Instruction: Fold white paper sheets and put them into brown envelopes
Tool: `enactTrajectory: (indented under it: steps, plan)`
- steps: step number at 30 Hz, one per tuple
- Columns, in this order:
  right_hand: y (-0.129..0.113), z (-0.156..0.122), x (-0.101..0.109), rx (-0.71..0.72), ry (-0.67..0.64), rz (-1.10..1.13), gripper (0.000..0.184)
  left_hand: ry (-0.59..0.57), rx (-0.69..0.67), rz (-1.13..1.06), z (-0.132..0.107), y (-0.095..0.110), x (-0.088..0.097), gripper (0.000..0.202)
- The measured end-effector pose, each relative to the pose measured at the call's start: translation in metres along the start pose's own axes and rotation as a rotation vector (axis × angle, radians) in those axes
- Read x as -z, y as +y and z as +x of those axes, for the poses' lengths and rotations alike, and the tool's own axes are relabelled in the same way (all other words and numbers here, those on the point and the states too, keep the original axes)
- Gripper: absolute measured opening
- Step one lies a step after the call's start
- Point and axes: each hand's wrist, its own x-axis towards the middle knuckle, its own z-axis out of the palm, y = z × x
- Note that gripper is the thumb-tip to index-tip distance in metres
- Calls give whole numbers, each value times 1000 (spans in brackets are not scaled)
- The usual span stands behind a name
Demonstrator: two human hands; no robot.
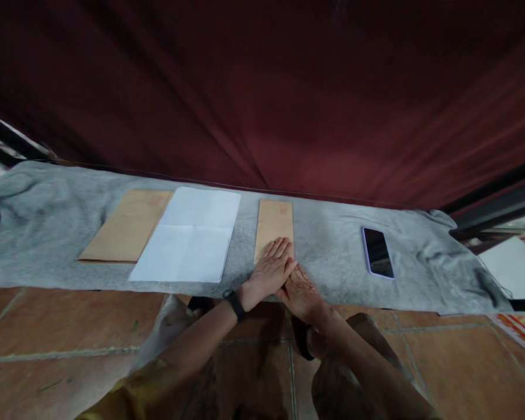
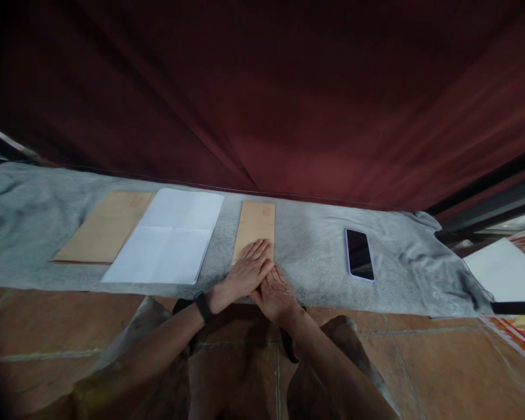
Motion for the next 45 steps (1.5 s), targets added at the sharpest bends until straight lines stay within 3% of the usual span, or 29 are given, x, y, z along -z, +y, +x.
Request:
enactTrajectory:
  steps: [4,12,16,21,29,32,38,45]
  plan:
    - [0,2,5,-8,-16,0,68,18,74,39,8,-13,-6,64]
    - [-1,4,11,-3,-20,-7,76,91,261,133,8,-48,-2,68]
    - [-2,4,11,1,0,-12,73,172,289,118,11,-49,1,64]
    - [-1,4,12,2,0,-13,72,120,202,70,21,-46,-1,60]
    - [-1,5,13,6,-2,-13,72,171,345,116,25,-58,0,68]
    - [-1,5,10,6,14,-9,71,204,279,124,12,-44,8,65]
    - [5,-2,-2,43,47,-26,67,90,-112,42,-39,-3,9,67]
    - [8,-2,14,6,-65,-12,62,20,-101,69,-72,-2,7,90]
